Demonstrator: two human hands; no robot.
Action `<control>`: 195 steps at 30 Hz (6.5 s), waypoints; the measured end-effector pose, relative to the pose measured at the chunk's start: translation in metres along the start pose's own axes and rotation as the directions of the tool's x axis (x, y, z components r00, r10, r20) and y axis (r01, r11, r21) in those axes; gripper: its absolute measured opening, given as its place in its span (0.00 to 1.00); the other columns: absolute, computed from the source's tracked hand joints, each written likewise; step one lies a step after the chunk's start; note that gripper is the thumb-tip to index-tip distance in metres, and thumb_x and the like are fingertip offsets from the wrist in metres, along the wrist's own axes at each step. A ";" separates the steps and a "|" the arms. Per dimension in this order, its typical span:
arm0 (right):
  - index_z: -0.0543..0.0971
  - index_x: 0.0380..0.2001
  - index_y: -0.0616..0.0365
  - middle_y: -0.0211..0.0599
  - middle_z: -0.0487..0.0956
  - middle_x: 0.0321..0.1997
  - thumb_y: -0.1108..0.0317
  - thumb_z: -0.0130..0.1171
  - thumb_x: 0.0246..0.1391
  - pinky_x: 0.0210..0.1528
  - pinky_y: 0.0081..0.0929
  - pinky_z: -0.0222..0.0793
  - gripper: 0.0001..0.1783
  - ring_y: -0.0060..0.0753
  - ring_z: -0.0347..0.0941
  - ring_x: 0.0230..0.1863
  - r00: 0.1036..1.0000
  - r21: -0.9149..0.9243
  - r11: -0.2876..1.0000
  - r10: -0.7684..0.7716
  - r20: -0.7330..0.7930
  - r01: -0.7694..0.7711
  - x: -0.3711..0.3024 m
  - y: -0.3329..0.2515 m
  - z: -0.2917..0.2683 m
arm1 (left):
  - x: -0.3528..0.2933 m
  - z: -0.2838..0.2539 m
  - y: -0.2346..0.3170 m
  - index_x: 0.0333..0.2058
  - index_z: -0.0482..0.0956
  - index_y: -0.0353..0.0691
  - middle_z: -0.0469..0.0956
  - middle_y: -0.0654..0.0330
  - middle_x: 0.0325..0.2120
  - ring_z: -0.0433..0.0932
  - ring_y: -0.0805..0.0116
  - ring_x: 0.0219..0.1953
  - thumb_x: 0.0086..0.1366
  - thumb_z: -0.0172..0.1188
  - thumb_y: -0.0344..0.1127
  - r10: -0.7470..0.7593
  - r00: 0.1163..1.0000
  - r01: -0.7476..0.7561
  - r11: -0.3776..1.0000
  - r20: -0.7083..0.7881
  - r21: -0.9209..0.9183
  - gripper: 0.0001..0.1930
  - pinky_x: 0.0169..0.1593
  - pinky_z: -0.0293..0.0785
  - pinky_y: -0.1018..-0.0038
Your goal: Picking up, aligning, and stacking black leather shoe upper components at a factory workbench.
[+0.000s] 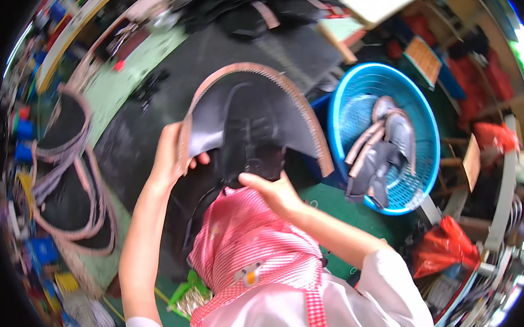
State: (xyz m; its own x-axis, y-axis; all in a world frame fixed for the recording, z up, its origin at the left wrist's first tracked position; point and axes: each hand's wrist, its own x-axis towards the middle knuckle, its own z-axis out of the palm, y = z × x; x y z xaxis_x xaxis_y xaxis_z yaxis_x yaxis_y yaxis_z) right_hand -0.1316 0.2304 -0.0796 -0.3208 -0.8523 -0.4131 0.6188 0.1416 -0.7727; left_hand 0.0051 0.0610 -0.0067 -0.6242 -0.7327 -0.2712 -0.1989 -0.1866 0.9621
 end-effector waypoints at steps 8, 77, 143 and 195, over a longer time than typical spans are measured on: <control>0.80 0.39 0.60 0.37 0.84 0.35 0.67 0.60 0.57 0.19 0.16 0.68 0.09 0.23 0.77 0.26 0.889 0.125 0.960 -0.175 -0.424 0.249 -0.027 -0.110 -0.142 | 0.024 0.131 0.046 0.57 0.74 0.35 0.79 0.56 0.47 0.84 0.71 0.37 0.67 0.62 0.32 0.246 0.891 -0.228 0.969 0.382 -0.093 0.20 0.33 0.80 0.77; 0.77 0.51 0.59 0.34 0.82 0.46 0.61 0.53 0.68 0.44 0.24 0.77 0.16 0.24 0.77 0.43 0.346 -0.868 0.169 0.868 0.355 0.467 0.086 -0.138 0.149 | -0.219 -0.349 0.013 0.67 0.55 0.34 0.79 0.53 0.40 0.81 0.64 0.31 0.61 0.59 0.66 0.013 0.141 0.123 0.992 -0.990 0.030 0.48 0.33 0.80 0.71; 0.39 0.72 0.61 0.55 0.70 0.61 0.53 0.82 0.38 0.38 0.28 0.80 0.72 0.33 0.79 0.39 0.383 -0.548 0.621 0.392 0.837 0.561 0.165 0.049 0.459 | -0.258 -0.438 -0.147 0.63 0.70 0.39 0.73 0.55 0.60 0.72 0.59 0.59 0.71 0.45 0.63 -0.069 -0.090 -0.356 0.934 -0.994 -0.033 0.35 0.63 0.65 0.63; 0.59 0.64 0.72 0.57 0.61 0.68 0.55 0.62 0.61 0.68 0.37 0.71 0.40 0.51 0.66 0.66 0.416 0.247 0.337 0.679 0.604 -0.908 0.122 0.003 0.403 | 0.148 -0.500 0.116 0.70 0.60 0.59 0.58 0.60 0.71 0.55 0.62 0.72 0.69 0.43 0.69 -0.273 0.952 0.187 0.875 0.137 0.446 0.36 0.73 0.46 0.62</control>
State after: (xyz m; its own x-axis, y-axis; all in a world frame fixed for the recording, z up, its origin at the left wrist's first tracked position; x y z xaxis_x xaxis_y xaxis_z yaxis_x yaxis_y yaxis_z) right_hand 0.1202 -0.0758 0.0616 0.7200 -0.5629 -0.4059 0.6772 0.6977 0.2339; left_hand 0.2676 -0.3968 0.0789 -0.6437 -0.5567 -0.5251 -0.6280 -0.0080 0.7782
